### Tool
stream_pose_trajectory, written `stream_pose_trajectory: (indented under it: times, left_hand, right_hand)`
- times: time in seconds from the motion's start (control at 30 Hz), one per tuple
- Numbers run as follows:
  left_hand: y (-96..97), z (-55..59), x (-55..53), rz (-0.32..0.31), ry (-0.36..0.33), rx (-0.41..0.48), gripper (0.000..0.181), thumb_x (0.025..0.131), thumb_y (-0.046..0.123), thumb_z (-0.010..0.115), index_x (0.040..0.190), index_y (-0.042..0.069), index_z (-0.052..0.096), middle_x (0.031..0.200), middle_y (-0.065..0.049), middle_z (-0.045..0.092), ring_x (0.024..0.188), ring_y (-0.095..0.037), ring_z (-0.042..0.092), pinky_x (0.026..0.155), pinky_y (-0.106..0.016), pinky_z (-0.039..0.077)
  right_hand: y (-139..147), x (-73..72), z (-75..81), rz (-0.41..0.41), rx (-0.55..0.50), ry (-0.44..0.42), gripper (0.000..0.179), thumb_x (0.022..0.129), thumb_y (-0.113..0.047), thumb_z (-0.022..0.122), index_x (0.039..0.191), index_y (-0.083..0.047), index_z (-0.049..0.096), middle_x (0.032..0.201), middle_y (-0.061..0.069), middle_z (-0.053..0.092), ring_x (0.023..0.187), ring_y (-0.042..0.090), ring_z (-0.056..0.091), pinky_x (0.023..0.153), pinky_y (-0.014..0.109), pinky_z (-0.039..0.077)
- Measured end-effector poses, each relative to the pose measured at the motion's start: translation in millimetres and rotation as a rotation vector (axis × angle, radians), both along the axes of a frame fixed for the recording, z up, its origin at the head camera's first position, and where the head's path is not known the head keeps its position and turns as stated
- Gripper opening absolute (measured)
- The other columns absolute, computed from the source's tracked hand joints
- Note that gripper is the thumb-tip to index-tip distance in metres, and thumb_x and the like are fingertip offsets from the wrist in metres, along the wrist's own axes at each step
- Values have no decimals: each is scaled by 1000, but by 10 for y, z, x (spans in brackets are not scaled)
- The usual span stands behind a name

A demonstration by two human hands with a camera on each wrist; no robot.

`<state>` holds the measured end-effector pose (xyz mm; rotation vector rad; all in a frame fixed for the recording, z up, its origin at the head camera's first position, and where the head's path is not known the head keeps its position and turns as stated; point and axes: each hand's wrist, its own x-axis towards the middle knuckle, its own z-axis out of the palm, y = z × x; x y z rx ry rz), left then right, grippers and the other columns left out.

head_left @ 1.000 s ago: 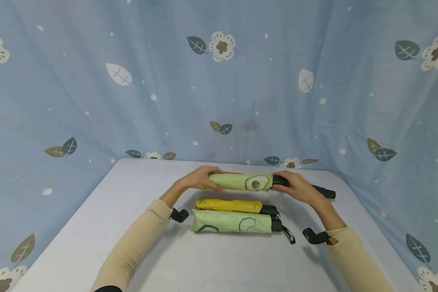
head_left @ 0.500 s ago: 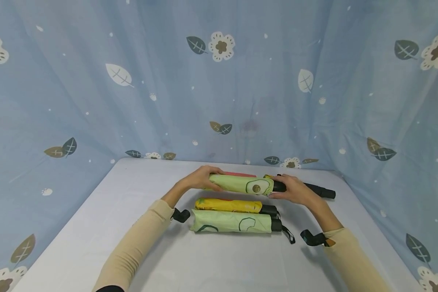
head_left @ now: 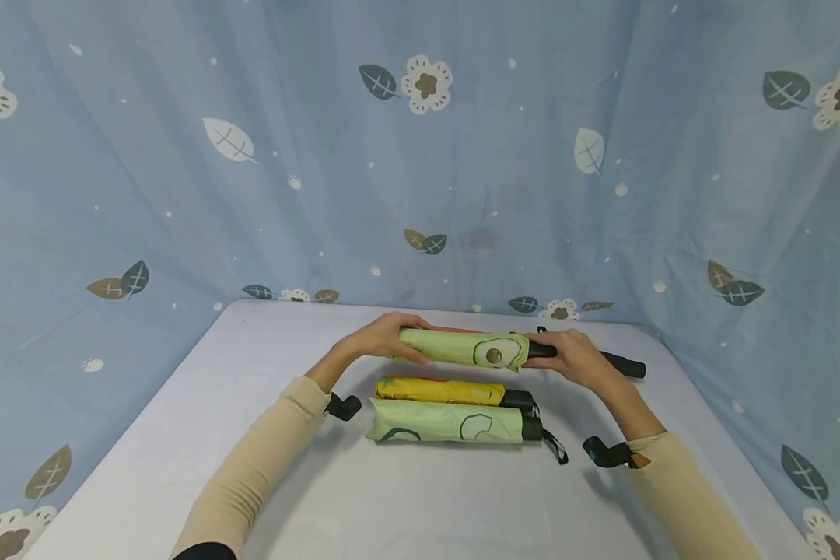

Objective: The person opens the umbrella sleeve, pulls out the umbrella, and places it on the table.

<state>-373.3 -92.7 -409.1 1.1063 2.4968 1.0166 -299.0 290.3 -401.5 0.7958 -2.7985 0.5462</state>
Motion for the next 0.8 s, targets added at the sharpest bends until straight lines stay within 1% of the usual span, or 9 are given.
stream_pose_trajectory:
  times: [0.1,0.2,0.27,0.33,0.47,0.53,0.6,0.7,0.8]
  left_hand:
    - [-12,13,-7,5,5,-2,60,77,41,83,131,27,61,126,4,63,104,-13,61,90,-36,51]
    - [-26,18,-7,6,3,-10,61,78,42,82,132,26,60,126,4,63,103,-11,60,88,-34,51]
    - [-40,26,1,6,1,-8,60,79,42,81,133,25,60,126,2,63,102,-12,60,88,-35,51]
    - [-59,32,-1,18,-2,-3,59,78,41,82,132,26,60,125,1,63,102,-13,60,88,-35,51]
    - [-97,40,-18,33,1,6,58,78,39,83,130,26,61,125,0,63,101,-15,60,87,-36,51]
    - [-113,38,-28,32,7,2,58,78,39,83,130,26,61,125,0,63,102,-15,60,88,-36,51]
    - [-125,37,-32,25,12,5,58,79,38,82,131,25,61,126,-1,63,105,-17,61,90,-38,51]
    - [-141,25,-30,21,19,1,57,80,37,82,131,24,61,131,-1,61,115,-19,59,97,-41,49]
    - [-156,3,-27,15,11,-6,57,81,35,81,132,24,60,136,-1,59,124,-21,56,103,-44,46]
  right_hand:
    - [3,-6,14,-5,-11,3,56,82,-37,77,130,-12,65,95,7,76,53,3,42,51,21,34]
    - [13,-8,15,-3,-22,-3,55,83,-39,76,131,-14,65,85,1,73,50,3,41,49,21,35]
    - [32,-8,13,6,-36,8,54,84,-38,76,131,-15,65,80,-1,70,48,3,41,47,22,35]
    - [61,-10,7,17,-46,38,51,84,-36,76,130,-16,66,82,0,71,49,3,43,48,22,37]
    - [121,-15,1,29,-49,113,47,83,-33,78,126,-16,68,98,6,75,57,3,49,52,22,39]
    - [143,-16,-2,25,-48,134,47,83,-33,78,126,-17,69,102,8,75,60,4,50,54,22,39]
    - [162,-10,-7,18,-51,141,47,82,-33,79,125,-16,69,103,9,75,62,5,51,56,23,39]
    - [193,3,-25,2,-53,136,47,82,-32,79,125,-16,69,101,8,75,63,5,50,56,23,39]
    - [227,24,-50,-16,-55,115,47,81,-33,79,125,-17,69,98,8,75,61,5,49,55,22,39]
